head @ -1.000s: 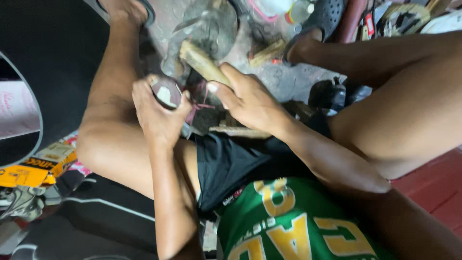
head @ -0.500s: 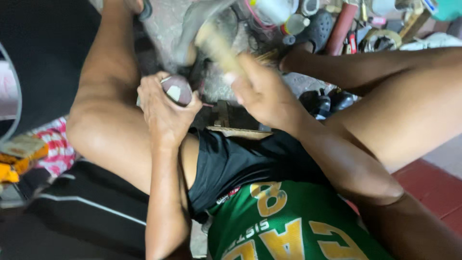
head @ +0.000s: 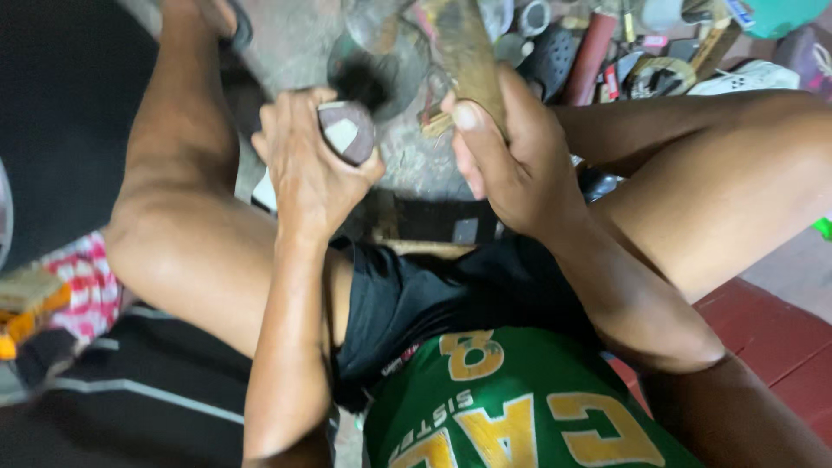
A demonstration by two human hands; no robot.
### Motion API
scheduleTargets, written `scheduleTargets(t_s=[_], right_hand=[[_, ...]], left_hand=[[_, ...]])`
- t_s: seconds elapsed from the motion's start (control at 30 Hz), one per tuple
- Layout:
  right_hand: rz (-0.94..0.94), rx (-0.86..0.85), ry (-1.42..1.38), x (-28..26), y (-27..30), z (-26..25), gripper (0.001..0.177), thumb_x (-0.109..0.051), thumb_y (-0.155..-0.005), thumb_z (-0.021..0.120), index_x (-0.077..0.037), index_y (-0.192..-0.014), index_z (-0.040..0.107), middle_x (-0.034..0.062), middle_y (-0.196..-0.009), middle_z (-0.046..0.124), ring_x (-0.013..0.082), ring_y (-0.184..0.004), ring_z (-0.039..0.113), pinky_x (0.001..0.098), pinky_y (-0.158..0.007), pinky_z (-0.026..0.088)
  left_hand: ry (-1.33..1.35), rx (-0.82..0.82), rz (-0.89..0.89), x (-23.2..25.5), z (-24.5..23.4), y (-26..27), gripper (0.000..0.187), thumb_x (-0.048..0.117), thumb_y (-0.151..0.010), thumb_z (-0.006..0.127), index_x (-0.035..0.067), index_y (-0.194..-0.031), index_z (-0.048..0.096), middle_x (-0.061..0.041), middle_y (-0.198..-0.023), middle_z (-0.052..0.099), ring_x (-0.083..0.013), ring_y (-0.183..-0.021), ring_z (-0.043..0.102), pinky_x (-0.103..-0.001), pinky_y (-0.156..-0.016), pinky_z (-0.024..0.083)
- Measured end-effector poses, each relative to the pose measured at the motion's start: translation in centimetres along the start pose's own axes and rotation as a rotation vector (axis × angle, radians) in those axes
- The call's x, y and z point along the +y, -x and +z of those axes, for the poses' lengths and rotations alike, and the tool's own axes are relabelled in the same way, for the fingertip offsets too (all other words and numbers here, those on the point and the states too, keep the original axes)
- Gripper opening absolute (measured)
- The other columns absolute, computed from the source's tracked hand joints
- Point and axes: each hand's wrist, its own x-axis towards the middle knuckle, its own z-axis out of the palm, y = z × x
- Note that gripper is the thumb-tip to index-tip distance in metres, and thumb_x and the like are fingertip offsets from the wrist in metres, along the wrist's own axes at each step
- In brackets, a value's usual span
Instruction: The person is repairing a pink sneaker. They use a hammer to tap along the white sole where it meets the upper, likely to reattach or secure the sole. The person holds the shoe with one hand and uses the hammer with the other.
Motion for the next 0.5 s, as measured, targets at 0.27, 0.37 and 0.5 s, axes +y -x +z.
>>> scheduleTargets(t_s=[0.27,0.37,0.5], right_hand=[[-0.035,-0.098,0.358,2.8,-1.7,0.2,0.021,-0.024,-0.115,0.047,-0.004,-0.114,0.054,0.0043,-0.077,0.054,0.0139,-0.065,0.054,0.0297,-0.061,0.045],[0.219,-0.108,0.080,2.8,-1.1,-0.9,0.018,-0.023,-0.109,0.052,-0.005,-0.111,0.055,-0.0013,-0.068,0.053,0.0090,-0.057,0.049,0.0285,-0.052,0.043],[0.021,0.109,-0.115,5.1,-0.3,1.7,0.020,-0.021,-0.115,0.051,-0.004,-0.126,0.050,-0.0008,-0.082,0.051,0.0093,-0.067,0.049,0.0278,-0.060,0.045]], left_hand=[[-0.006,-0.016,0.007,1.1,0.3,-0.6,0.070,0.021,-0.067,0.089,0.006,-0.126,0.056,-0.012,-0.117,0.056,-0.0354,-0.112,0.052,-0.046,-0.096,0.039],[-0.011,-0.033,0.009,1.1,0.5,-0.6,0.072,0.022,-0.067,0.090,0.006,-0.128,0.055,-0.012,-0.118,0.057,-0.0362,-0.113,0.052,-0.046,-0.097,0.039],[-0.007,-0.050,-0.004,1.5,0.9,-0.5,0.069,0.020,-0.072,0.090,0.008,-0.130,0.055,-0.012,-0.122,0.058,-0.0345,-0.115,0.053,-0.046,-0.099,0.039]])
